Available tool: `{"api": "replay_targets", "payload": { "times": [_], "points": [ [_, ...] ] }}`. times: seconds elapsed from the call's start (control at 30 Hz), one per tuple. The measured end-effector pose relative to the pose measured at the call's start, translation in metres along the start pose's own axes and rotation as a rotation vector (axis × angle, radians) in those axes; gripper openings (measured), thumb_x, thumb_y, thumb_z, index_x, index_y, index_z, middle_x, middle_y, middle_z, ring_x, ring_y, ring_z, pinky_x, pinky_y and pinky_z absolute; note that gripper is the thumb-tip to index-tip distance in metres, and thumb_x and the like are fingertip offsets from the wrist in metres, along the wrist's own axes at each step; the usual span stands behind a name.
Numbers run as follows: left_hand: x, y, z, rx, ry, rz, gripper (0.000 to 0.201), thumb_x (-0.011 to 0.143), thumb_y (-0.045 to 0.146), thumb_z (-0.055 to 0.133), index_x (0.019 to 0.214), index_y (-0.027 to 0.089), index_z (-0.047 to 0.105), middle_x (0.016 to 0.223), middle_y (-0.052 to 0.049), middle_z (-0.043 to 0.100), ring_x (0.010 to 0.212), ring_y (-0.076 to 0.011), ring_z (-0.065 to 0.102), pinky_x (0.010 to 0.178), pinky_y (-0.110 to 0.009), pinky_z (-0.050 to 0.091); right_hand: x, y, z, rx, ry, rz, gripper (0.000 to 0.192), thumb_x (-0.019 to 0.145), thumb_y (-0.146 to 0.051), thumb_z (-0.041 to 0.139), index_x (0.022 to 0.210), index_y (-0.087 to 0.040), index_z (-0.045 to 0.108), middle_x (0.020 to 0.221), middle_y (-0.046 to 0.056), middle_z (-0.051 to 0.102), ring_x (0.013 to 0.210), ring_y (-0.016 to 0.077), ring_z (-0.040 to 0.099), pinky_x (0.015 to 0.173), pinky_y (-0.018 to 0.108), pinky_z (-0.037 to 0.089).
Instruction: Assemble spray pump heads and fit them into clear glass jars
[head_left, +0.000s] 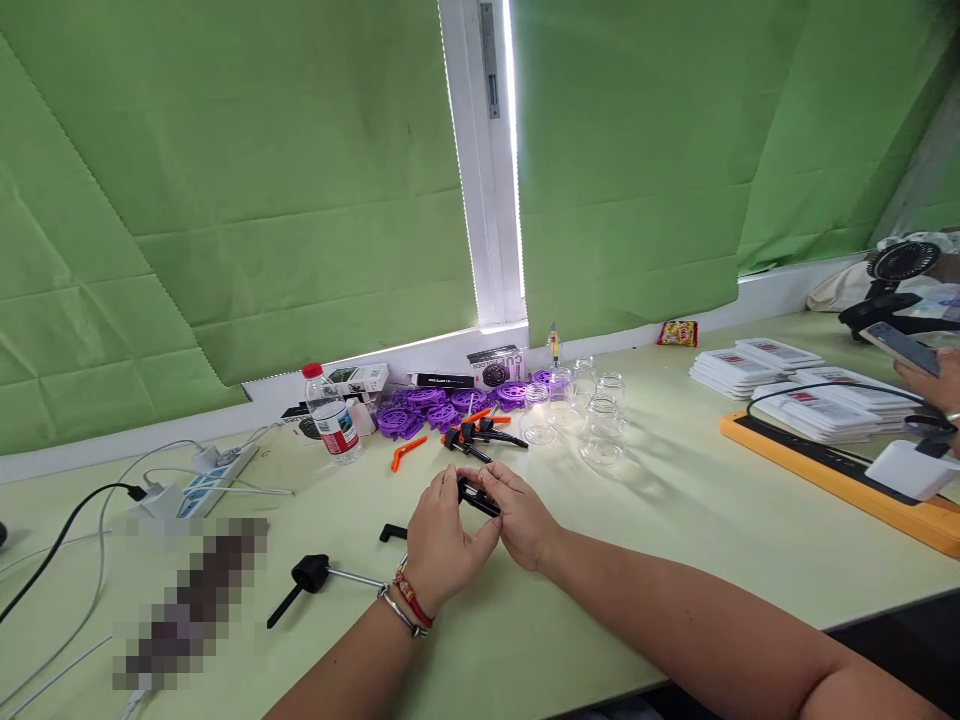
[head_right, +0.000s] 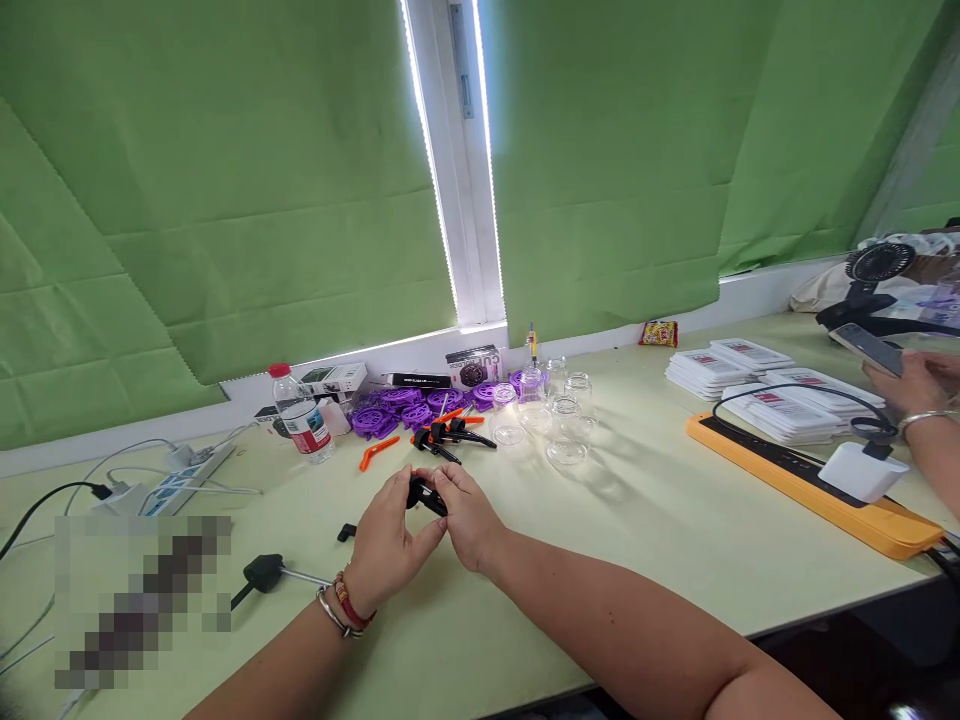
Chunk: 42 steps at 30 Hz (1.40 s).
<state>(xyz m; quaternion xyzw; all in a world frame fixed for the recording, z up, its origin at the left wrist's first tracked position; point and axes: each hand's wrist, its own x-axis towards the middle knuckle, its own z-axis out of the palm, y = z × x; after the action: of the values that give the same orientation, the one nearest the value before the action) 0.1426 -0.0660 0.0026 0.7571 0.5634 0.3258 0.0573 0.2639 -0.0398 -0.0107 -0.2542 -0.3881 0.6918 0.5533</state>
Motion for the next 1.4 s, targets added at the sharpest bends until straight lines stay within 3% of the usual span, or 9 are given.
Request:
{"api": "replay_targets", "payload": {
  "times": [0.4, 0.63, 0.8, 0.97, 1.2, 1.4],
  "points": [
    [0.003, -0.007, 0.001, 0.032, -0.056, 0.041, 0.065, 0.073, 0.046, 0.058, 0.13, 0.021, 0.038, 0.125, -0.014, 0.047, 0.113, -0.0318, 0.046, 0.09, -0.046, 0.041, 0.0, 0.001, -0.001, 0.148, -0.104, 0.065, 0.028, 0.071, -0.042, 0.07, 0.082, -0.019, 0.058, 0.095, 0.003, 0.062, 0.099, 0.0159, 0.056, 0.096, 0.033, 0.039],
    [0.006, -0.005, 0.002, -0.041, -0.066, -0.005, 0.056, 0.071, 0.041, 0.063, 0.122, 0.023, 0.045, 0.119, -0.011, 0.049, 0.106, -0.0288, 0.049, 0.089, -0.044, 0.041, 0.0, -0.003, 0.001, 0.169, -0.066, 0.084, 0.027, 0.068, -0.038, 0.073, 0.076, -0.018, 0.058, 0.089, 0.002, 0.062, 0.091, 0.0152, 0.057, 0.092, 0.032, 0.041],
    [0.005, -0.002, 0.002, -0.116, -0.042, 0.017, 0.046, 0.071, 0.043, 0.064, 0.11, 0.023, 0.05, 0.108, -0.009, 0.053, 0.099, -0.0262, 0.052, 0.085, -0.043, 0.042, 0.002, -0.004, -0.001, 0.194, -0.051, 0.109, 0.027, 0.068, -0.036, 0.073, 0.084, -0.017, 0.062, 0.097, 0.004, 0.063, 0.094, 0.0153, 0.057, 0.093, 0.032, 0.04],
    [0.005, -0.005, 0.006, -0.153, -0.03, 0.031, 0.036, 0.069, 0.04, 0.067, 0.097, 0.021, 0.054, 0.11, -0.01, 0.049, 0.103, -0.0265, 0.049, 0.088, -0.045, 0.042, 0.003, -0.005, -0.002, 0.208, -0.033, 0.149, 0.029, 0.067, -0.034, 0.074, 0.089, -0.017, 0.065, 0.089, 0.003, 0.064, 0.087, 0.0138, 0.058, 0.094, 0.031, 0.04],
    [0.005, -0.005, 0.011, -0.178, -0.04, 0.011, 0.052, 0.056, 0.044, 0.077, 0.096, 0.02, 0.053, 0.11, -0.011, 0.048, 0.101, -0.0281, 0.049, 0.086, -0.047, 0.043, 0.001, -0.003, -0.001, 0.183, -0.034, 0.166, 0.034, 0.066, -0.036, 0.075, 0.091, -0.017, 0.065, 0.089, 0.004, 0.065, 0.09, 0.0155, 0.059, 0.093, 0.03, 0.04],
    [0.005, -0.007, 0.01, -0.192, -0.019, 0.011, 0.054, 0.052, 0.043, 0.079, 0.093, 0.02, 0.054, 0.109, -0.01, 0.048, 0.101, -0.0281, 0.049, 0.086, -0.046, 0.043, 0.0, -0.003, 0.0, 0.168, -0.036, 0.163, 0.035, 0.066, -0.038, 0.075, 0.093, -0.018, 0.066, 0.092, 0.003, 0.066, 0.094, 0.016, 0.058, 0.093, 0.029, 0.04]
  ]
}}
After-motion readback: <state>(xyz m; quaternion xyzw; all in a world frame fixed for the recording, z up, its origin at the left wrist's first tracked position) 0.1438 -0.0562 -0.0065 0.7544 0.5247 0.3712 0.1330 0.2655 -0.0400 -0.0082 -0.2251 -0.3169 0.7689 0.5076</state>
